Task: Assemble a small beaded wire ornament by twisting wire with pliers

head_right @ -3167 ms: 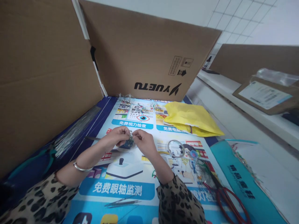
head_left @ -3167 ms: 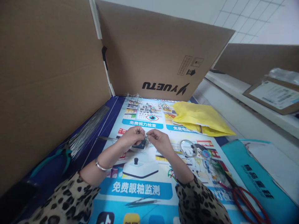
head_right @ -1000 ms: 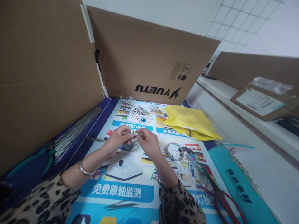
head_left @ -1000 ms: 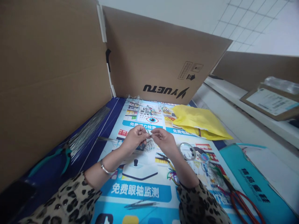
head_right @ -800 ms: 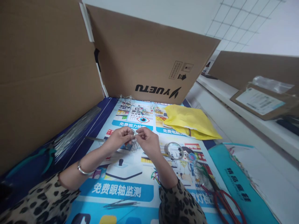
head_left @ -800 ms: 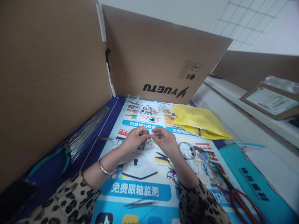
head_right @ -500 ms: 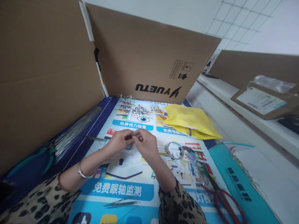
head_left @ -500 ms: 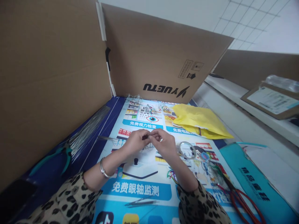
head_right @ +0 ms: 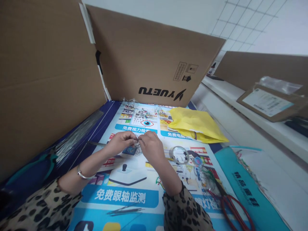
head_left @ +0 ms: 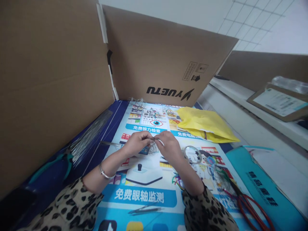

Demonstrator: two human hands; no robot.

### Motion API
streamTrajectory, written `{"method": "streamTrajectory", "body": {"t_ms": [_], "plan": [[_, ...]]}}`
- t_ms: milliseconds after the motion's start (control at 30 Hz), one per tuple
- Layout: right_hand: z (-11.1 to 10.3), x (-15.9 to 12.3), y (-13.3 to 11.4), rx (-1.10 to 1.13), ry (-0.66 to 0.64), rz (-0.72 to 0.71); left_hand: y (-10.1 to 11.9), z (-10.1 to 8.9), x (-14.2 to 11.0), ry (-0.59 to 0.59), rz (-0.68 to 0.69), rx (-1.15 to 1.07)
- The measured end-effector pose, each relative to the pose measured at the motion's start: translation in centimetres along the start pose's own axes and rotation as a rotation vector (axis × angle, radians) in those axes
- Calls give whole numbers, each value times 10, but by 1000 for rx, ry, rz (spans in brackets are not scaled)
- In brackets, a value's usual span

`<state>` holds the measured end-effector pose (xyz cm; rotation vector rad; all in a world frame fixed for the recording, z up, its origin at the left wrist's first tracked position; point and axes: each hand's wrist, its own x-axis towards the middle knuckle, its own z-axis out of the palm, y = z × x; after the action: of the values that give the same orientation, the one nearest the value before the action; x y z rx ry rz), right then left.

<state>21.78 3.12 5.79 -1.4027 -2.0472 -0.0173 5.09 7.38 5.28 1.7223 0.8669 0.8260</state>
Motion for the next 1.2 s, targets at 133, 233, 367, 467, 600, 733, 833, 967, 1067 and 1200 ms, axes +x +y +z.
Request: {"method": "streamTrajectory", "body": {"t_ms": [133,233,367,467,600,733,833,967,1067,1200], "plan": [[-3,1,-2,11,-46,12,-3,1,2,8,-16,-118],[-5,1,-2,62,-90,46,-6,1,4,47,-38,-175],[-6,0,-1,113,-117,65,-7,0,3,79,-25,-96],[-6,0,-2,140,-151,59,-5,-1,2,76,-6,6],[-6,1,-2,175,-184,65,-3,-1,2,73,32,127],[-8,1,1,191,-189,78,-2,-2,1,68,111,219],[-10,2,2,273,-181,100,1,-1,-1,56,130,254],[-10,4,3,342,-133,158,3,1,-3,87,164,322],[-5,4,6,360,-126,186,1,4,-3,124,186,337],[4,2,8,404,-153,194,-2,6,-3,131,249,335]]}}
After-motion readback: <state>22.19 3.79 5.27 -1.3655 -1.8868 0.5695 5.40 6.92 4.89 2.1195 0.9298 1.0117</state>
